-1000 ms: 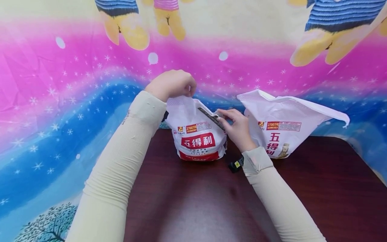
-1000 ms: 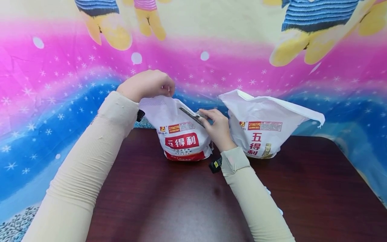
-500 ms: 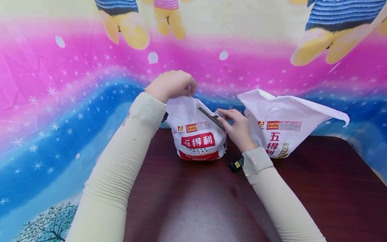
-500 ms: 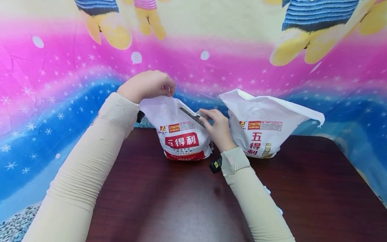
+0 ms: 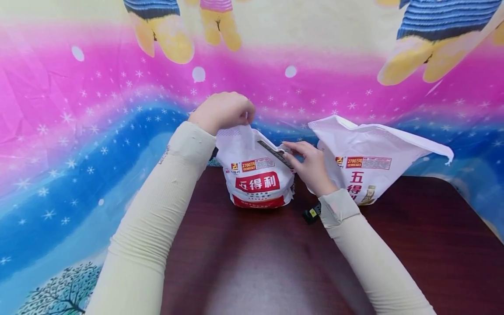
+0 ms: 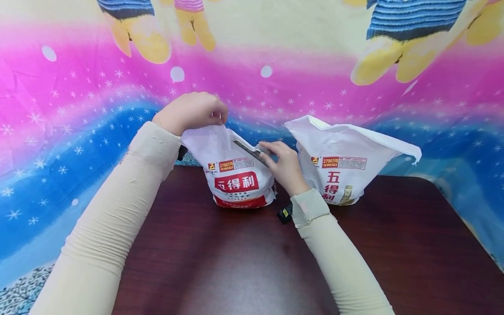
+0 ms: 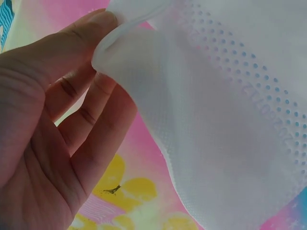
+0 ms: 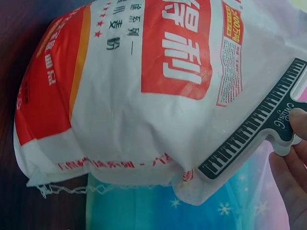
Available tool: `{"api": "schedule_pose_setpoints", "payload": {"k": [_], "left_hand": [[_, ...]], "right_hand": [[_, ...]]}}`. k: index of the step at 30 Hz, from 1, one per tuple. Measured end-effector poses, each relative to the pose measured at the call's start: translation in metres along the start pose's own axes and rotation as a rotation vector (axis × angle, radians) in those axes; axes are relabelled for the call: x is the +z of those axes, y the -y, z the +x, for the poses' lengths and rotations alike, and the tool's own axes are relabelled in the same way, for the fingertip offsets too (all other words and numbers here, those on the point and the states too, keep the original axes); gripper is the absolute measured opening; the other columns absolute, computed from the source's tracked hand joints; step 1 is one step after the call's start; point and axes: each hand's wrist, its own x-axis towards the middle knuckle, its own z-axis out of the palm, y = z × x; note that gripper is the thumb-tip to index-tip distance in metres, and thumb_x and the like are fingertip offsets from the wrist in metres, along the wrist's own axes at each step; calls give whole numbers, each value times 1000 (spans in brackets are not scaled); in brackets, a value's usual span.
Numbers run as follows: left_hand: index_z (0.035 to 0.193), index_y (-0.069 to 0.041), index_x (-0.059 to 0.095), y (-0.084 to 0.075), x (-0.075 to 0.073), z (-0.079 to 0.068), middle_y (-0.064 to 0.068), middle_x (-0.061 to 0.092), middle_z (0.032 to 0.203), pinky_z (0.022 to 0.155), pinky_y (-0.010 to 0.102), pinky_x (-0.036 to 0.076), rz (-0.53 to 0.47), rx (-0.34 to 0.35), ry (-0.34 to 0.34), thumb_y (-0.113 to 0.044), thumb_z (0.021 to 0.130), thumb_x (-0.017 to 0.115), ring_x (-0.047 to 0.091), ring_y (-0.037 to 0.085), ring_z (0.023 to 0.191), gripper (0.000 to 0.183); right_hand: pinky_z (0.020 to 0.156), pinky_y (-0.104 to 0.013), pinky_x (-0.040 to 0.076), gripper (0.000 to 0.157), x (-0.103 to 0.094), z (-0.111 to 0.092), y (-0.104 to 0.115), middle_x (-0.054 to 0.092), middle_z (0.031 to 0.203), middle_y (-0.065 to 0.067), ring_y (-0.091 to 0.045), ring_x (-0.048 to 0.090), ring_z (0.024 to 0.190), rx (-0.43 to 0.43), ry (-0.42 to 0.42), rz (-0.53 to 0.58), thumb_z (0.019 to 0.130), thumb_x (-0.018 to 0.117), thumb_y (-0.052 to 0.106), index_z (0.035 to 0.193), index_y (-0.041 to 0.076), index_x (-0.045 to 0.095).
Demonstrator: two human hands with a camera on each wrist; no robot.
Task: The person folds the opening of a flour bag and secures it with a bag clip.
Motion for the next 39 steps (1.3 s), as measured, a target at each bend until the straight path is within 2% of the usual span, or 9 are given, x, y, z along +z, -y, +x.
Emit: {"api": "schedule_pose_setpoints", "payload": {"k": [6,19,25,32,39], "left_hand": [[113,-13,75,1,0,0,6,69,112,93,43,53,22,16,2,-13,97,68,59,24,101,17],[113,-12,75,-1,2,-4,6,69,110,91,41,53,55,39,-17,-13,97,67,59,24,98,18],[115,-12,74,-3,4,-7,7,69,113,92,41,54,57,33,-29,-14,97,67,61,24,102,19],[115,-12,73,-4,8,-7,7,68,114,93,42,54,83,42,-50,-15,96,69,61,24,103,19],[117,-12,73,-5,9,-8,8,68,116,93,43,54,97,37,-67,-18,95,71,62,25,104,23]], "right_hand": [[90,-44,57,36,-4,1,3,70,117,-13,-25,66,101,-6,41,-40,92,75,7,127,5,71],[92,-46,56,36,-7,-2,4,68,117,-14,-27,65,103,-21,60,-39,93,73,5,129,4,69],[93,-44,56,35,-10,-3,7,67,118,-14,-26,66,105,-18,71,-29,94,72,5,128,3,69],[92,-48,56,31,-13,-6,8,67,117,-17,-30,66,106,7,61,-6,94,71,2,125,0,70],[92,-44,56,31,-19,-9,11,66,119,-15,-33,68,106,43,79,-14,94,71,4,125,1,70]]}}
